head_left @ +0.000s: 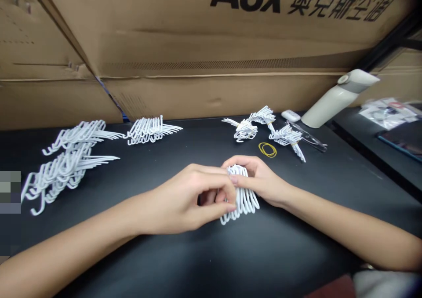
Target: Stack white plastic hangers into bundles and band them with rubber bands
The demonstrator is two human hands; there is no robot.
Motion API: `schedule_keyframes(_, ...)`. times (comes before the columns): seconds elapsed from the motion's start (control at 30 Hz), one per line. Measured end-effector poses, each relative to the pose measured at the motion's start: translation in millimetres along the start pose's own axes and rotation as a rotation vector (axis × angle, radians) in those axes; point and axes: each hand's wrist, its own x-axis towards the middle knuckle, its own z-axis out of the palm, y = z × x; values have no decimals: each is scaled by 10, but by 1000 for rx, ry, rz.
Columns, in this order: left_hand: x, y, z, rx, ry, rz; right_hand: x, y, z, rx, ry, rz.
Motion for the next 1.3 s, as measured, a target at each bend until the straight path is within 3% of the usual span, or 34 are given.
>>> schedule_keyframes(0.1, 1, 18, -37, 26, -55, 24, 0, -6, 4, -17, 5, 12)
schedule_keyframes(0.33, 33, -41, 64, -47, 191, -38, 9, -13, -38, -106, 4, -36)
schedule_keyframes(0.57, -5, 1, -14, 195, -9, 138, -2, -48, -28, 162, -5, 137)
schedule_keyframes(0.67, -6, 21, -76, 279, -25, 151, -3, -66, -29, 213, -7, 143)
schedule_keyframes(0.9, 4, 61, -91, 328, 79, 123, -32, -38, -90, 123, 37, -105)
schedule_keyframes(1.03, 16, 63, -60, 286, 187, 39, -33, -37, -109, 55, 98, -281)
schedule_keyframes(1.17, 26, 68, -45, 212, 329, -115, -79, -111, -72, -193, 133, -489)
schedule_keyframes(1.3, 29, 61, -102, 195, 301, -162, -166, -147, -16, -542, 141, -749)
